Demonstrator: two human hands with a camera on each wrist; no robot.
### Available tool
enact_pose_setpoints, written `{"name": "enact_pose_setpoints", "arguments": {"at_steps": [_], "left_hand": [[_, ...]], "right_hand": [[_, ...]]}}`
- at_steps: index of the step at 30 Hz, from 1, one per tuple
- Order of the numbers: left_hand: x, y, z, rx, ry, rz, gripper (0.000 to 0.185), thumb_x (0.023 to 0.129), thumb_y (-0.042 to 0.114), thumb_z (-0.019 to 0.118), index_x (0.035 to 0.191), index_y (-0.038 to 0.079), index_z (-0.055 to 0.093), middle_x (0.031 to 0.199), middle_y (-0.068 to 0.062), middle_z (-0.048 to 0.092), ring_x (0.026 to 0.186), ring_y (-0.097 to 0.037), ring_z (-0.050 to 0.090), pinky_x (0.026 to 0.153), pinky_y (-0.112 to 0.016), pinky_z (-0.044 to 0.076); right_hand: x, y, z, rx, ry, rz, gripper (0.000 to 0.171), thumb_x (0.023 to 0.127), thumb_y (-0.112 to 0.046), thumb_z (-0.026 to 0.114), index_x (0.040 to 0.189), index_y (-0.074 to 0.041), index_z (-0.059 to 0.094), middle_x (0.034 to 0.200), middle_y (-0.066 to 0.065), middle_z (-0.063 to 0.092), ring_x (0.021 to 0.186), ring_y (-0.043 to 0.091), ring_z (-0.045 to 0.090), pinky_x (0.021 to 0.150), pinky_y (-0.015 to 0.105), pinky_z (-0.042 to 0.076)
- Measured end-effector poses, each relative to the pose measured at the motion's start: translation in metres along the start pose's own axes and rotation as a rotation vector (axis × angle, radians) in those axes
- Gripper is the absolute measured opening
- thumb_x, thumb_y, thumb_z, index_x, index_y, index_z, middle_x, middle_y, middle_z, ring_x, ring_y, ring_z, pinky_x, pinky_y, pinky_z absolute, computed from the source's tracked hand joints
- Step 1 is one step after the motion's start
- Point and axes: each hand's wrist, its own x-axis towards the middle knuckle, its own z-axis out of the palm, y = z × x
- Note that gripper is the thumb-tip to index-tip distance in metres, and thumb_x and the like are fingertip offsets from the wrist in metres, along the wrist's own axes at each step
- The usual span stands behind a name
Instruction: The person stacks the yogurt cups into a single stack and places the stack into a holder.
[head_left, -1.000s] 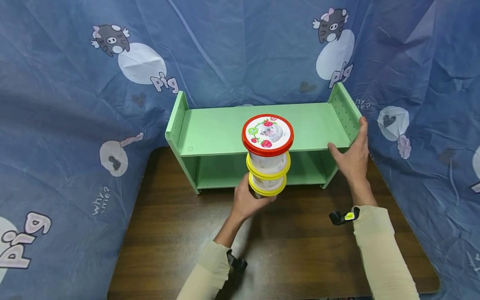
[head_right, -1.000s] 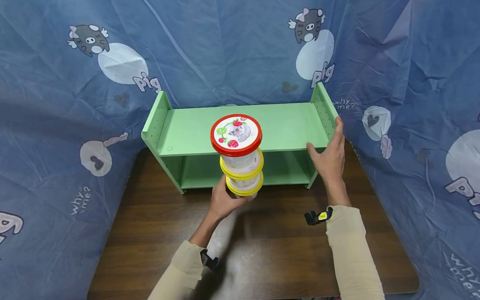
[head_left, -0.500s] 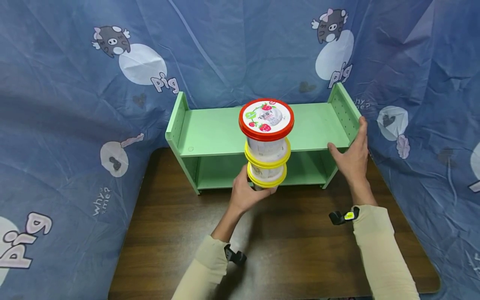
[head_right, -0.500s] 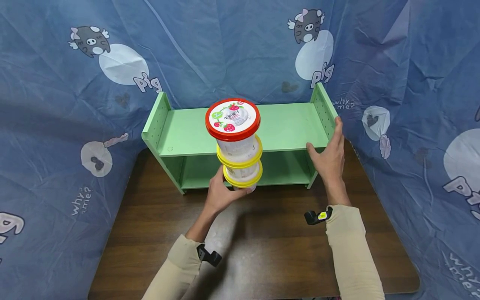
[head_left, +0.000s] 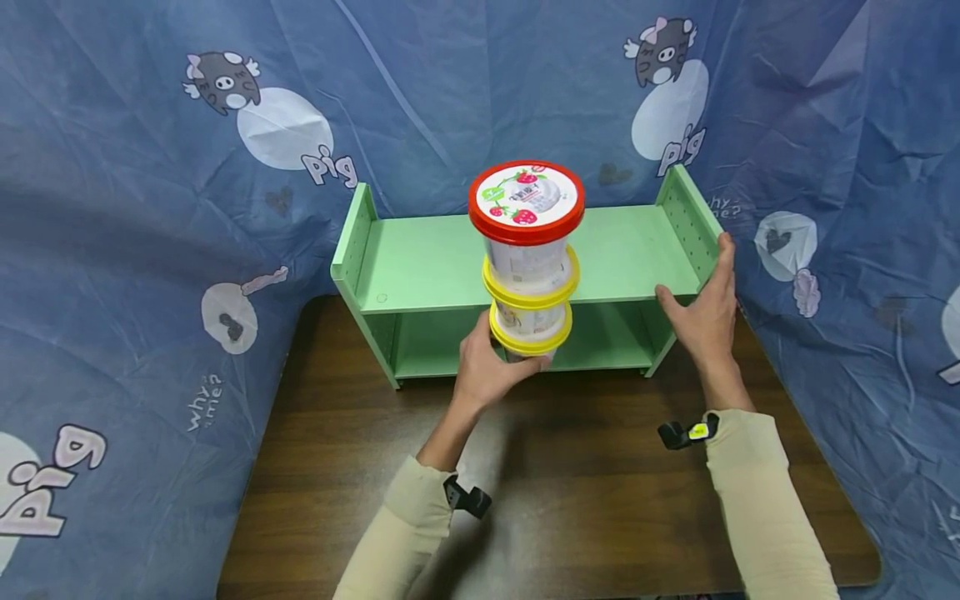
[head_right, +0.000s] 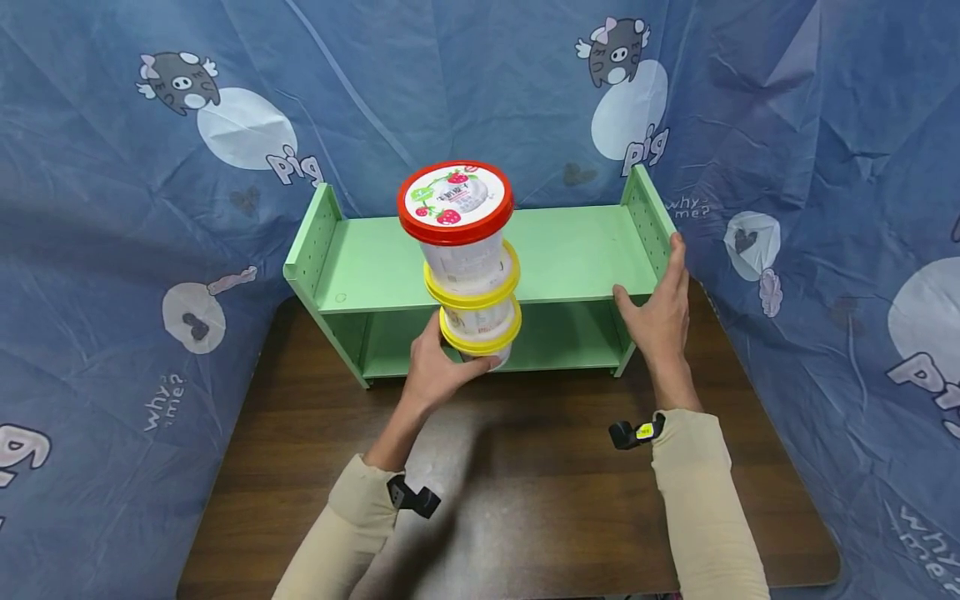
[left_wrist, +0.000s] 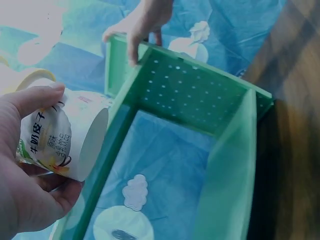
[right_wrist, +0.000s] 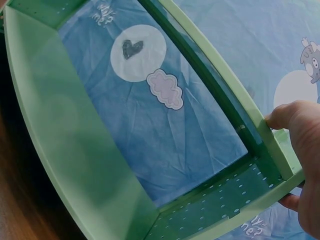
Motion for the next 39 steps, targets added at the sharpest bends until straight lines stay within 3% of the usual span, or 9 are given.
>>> {"name": "enact_pose_setpoints", "arguments": {"at_steps": [5,12,24,39], "left_hand": [[0.007,0.009,-0.006,-0.021,0.013,0.013,0.072,0.07,0.03,0.085,0.13,0.015,0.048,0.118,-0.003,0.062,0.105,-0.018,0.059,0.087,-0.047,0.053],[0.017,0.016,-0.011,-0.002,0.022,0.003,0.074,0.07,0.029,0.085,0.131,0.014,0.047,0.119,-0.003,0.062,0.106,-0.019,0.059,0.087,-0.037,0.053],[0.041,0.022,-0.015,0.021,0.053,-0.064,0.074,0.069,0.032,0.084,0.131,0.015,0.047,0.12,-0.003,0.062,0.11,-0.02,0.06,0.091,-0.041,0.053],[0.067,0.019,-0.014,0.022,0.083,-0.128,0.077,0.067,0.035,0.085,0.13,0.015,0.047,0.121,-0.003,0.062,0.111,-0.019,0.059,0.091,-0.041,0.052]], "right_hand": [[-0.001,0.001,0.0,0.001,0.0,0.003,0.099,0.079,-0.024,0.076,0.155,-0.027,0.012,0.163,-0.006,0.018,0.149,0.022,0.025,0.117,0.051,0.027],[-0.001,0.0,0.0,0.0,-0.002,0.009,0.099,0.08,-0.025,0.076,0.155,-0.028,0.012,0.163,-0.007,0.017,0.149,0.021,0.025,0.117,0.052,0.028],[-0.001,0.001,0.001,-0.011,0.003,0.002,0.099,0.08,-0.026,0.076,0.155,-0.027,0.012,0.163,-0.006,0.017,0.148,0.024,0.025,0.116,0.053,0.028],[0.0,0.001,0.001,-0.023,0.019,-0.01,0.099,0.079,-0.025,0.076,0.155,-0.024,0.013,0.163,-0.004,0.018,0.148,0.025,0.026,0.117,0.052,0.029]]}}
